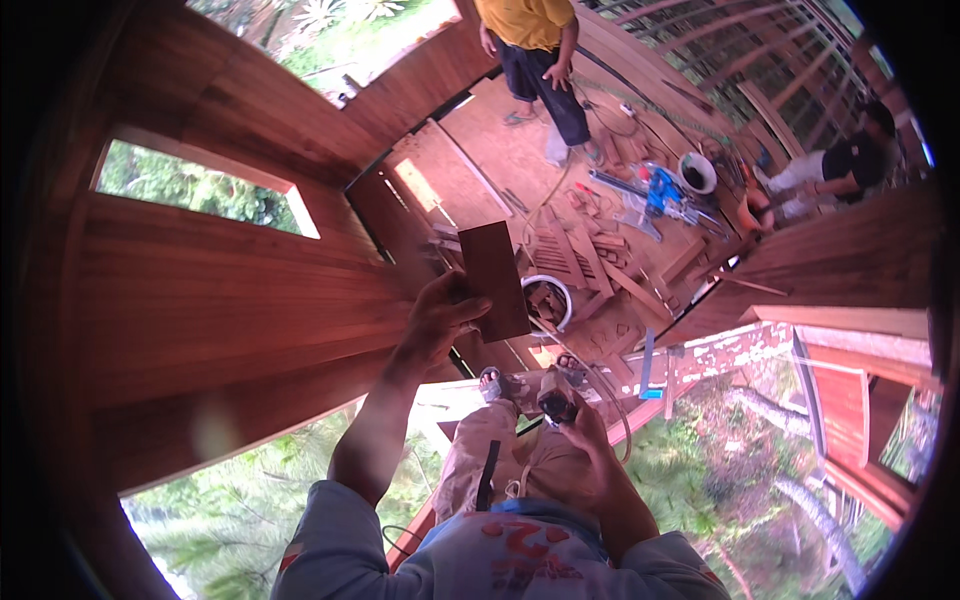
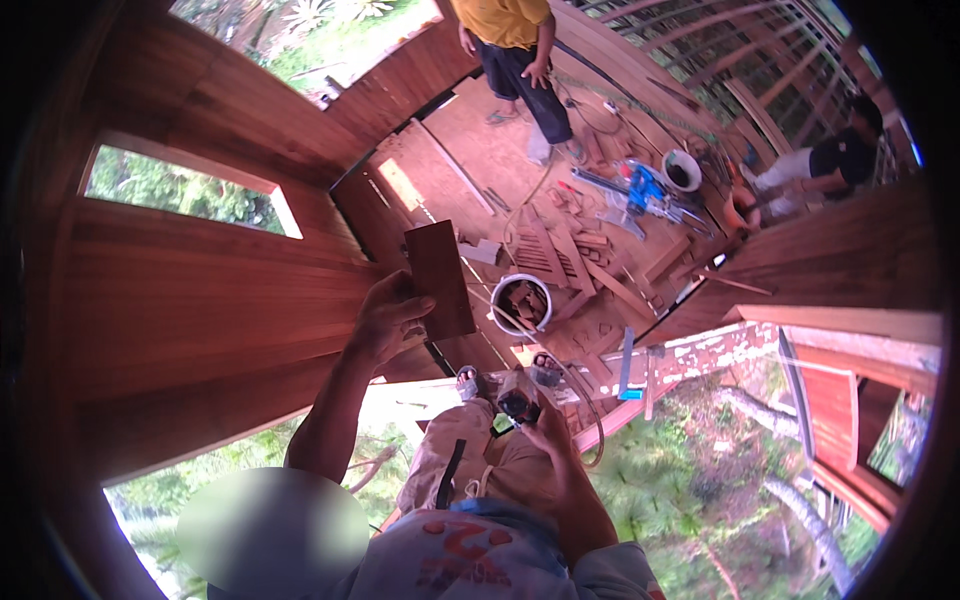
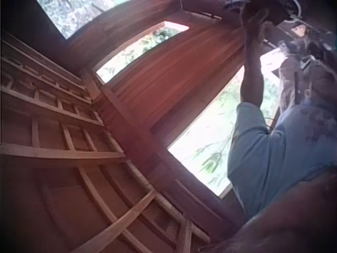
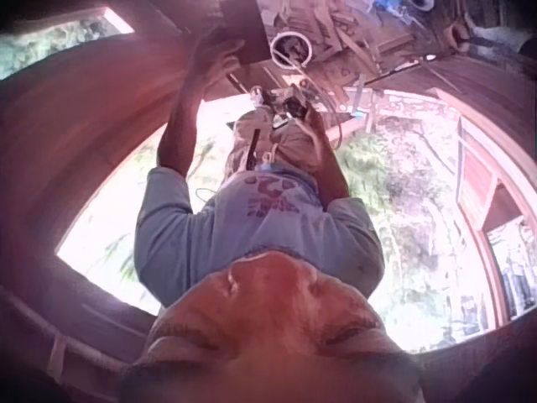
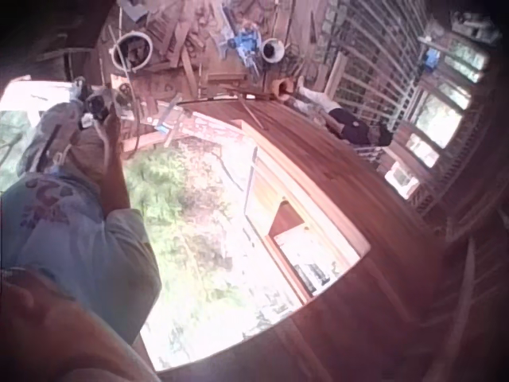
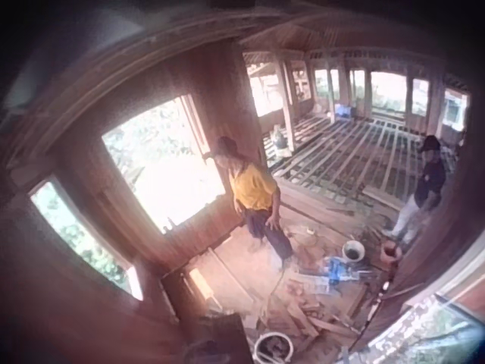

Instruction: The person installs wooden panels on a curved ceiling using a nail gun. They position each panel, secure it with the nail gun, and repeat the process while another person works nearby on the floor.

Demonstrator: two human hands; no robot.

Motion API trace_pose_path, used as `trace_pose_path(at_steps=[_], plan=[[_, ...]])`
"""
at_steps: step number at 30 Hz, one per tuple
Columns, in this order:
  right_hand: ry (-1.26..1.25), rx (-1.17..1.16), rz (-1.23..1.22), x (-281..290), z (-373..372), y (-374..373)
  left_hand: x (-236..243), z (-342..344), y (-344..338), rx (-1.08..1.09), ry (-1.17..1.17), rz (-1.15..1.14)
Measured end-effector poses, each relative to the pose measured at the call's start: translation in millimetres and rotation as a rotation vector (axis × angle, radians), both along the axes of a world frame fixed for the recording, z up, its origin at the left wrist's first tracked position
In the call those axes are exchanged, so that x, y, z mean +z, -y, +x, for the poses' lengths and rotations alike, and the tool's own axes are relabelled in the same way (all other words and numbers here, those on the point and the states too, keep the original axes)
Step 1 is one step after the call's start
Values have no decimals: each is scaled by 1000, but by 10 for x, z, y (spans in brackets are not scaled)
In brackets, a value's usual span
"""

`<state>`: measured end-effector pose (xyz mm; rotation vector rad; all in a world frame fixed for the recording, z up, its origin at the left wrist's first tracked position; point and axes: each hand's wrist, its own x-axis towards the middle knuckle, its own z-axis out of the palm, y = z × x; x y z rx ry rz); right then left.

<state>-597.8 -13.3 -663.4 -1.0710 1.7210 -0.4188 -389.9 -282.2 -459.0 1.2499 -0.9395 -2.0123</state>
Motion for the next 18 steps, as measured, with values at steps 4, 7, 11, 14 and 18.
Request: trace_pose_path(at_steps=[4,7,11,14,18], plan=[[2,83,-191,167,-126,375,450,454,-289,188,21,-180],[68,107,-216,224,-194,654,904,910,-581,284,288,-327],[109,223,-197,161,-222,1041,1746,1611,-1200,553,557,-518],[131,227,-275,-691,-335,1180,2503,1901,-1695,868,548,-692],[197,242,-26,-247,-48,1479,3392,2248,-2661,1230,1056,-946]])
